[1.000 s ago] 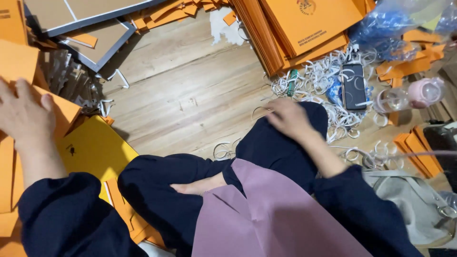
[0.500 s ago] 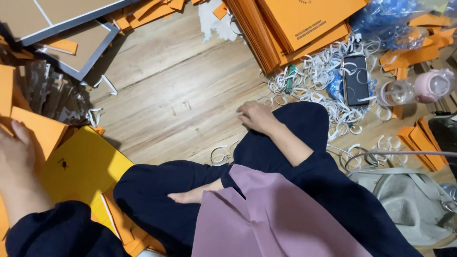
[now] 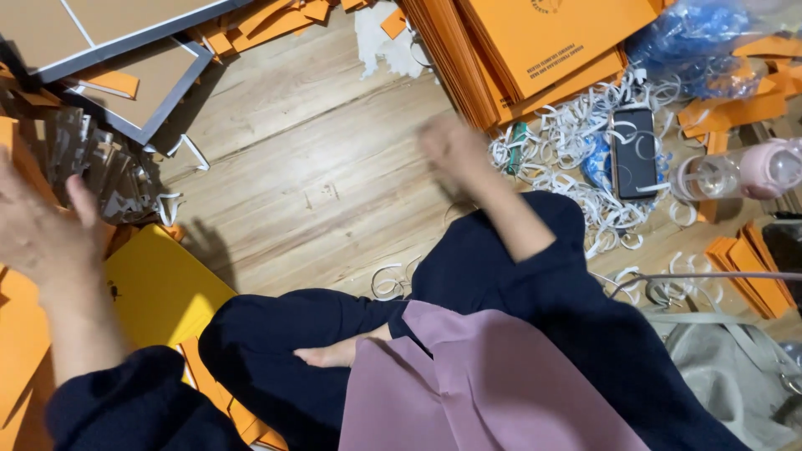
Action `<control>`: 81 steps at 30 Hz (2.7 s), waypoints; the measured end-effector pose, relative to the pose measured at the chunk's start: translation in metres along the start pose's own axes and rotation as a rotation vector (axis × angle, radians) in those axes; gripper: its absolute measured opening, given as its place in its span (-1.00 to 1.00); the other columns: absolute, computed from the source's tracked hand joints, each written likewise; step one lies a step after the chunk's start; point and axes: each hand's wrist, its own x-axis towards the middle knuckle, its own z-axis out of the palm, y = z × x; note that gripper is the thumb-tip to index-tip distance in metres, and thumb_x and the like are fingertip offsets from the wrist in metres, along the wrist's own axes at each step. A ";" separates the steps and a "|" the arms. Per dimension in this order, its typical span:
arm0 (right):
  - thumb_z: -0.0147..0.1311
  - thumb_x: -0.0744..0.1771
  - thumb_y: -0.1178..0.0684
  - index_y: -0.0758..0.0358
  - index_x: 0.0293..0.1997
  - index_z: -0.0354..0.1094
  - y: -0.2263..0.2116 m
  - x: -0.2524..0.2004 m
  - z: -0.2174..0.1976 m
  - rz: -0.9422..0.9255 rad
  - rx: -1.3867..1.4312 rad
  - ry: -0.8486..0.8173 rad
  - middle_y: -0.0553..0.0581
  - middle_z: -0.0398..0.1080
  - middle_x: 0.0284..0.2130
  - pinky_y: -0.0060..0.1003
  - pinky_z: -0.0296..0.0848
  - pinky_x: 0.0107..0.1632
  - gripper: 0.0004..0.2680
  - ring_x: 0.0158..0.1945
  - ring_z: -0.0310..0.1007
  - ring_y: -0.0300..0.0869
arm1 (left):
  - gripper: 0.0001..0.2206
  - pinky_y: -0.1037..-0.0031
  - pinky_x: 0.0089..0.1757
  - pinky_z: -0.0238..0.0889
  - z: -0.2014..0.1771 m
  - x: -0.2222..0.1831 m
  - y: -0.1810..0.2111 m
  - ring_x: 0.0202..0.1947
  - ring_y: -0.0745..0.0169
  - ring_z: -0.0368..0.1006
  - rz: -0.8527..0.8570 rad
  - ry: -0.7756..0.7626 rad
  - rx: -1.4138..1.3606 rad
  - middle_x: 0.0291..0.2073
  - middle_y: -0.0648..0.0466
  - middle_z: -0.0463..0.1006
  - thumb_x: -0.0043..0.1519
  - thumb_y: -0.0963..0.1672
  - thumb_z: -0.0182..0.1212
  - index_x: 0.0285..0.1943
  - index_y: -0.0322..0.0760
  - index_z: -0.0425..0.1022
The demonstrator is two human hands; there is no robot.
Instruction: The person is manually assembling orange folders by applying adhesive strips to the edges and folding them over to create the pocket.
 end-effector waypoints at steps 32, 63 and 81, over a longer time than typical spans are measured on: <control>0.36 0.02 -0.28 0.40 -0.11 0.19 0.332 0.123 -0.154 0.551 -1.170 0.418 0.18 0.36 -0.37 -0.39 0.41 -0.44 -0.39 -0.38 0.39 -0.12 | -0.52 0.16 0.09 -0.08 0.006 -0.129 0.191 0.21 -0.21 0.00 -0.180 -0.611 -0.948 0.20 -0.21 0.09 -0.03 -0.08 0.14 0.10 -0.28 0.28; 0.16 0.22 -0.10 0.39 0.09 0.11 -0.023 -0.014 0.046 -0.215 -0.249 0.390 0.46 0.14 -0.03 0.13 -0.02 0.11 -0.54 0.08 0.09 0.26 | -0.69 0.41 -0.27 0.41 0.011 -0.088 0.233 -0.24 0.20 0.45 -1.344 -0.212 -2.130 -0.15 -0.08 0.47 0.20 -0.20 0.04 0.14 -0.23 0.26; 0.03 0.25 0.08 0.17 -0.03 0.34 -0.002 0.022 -0.012 0.006 -0.035 0.036 0.31 0.39 -0.38 0.04 0.32 -0.24 -0.79 -0.24 0.36 0.22 | -0.50 0.04 -0.13 0.25 0.025 -0.076 0.116 -0.15 -0.23 0.39 -0.716 -0.516 -0.814 -0.10 -0.11 0.43 0.11 -0.27 0.02 0.24 0.00 0.16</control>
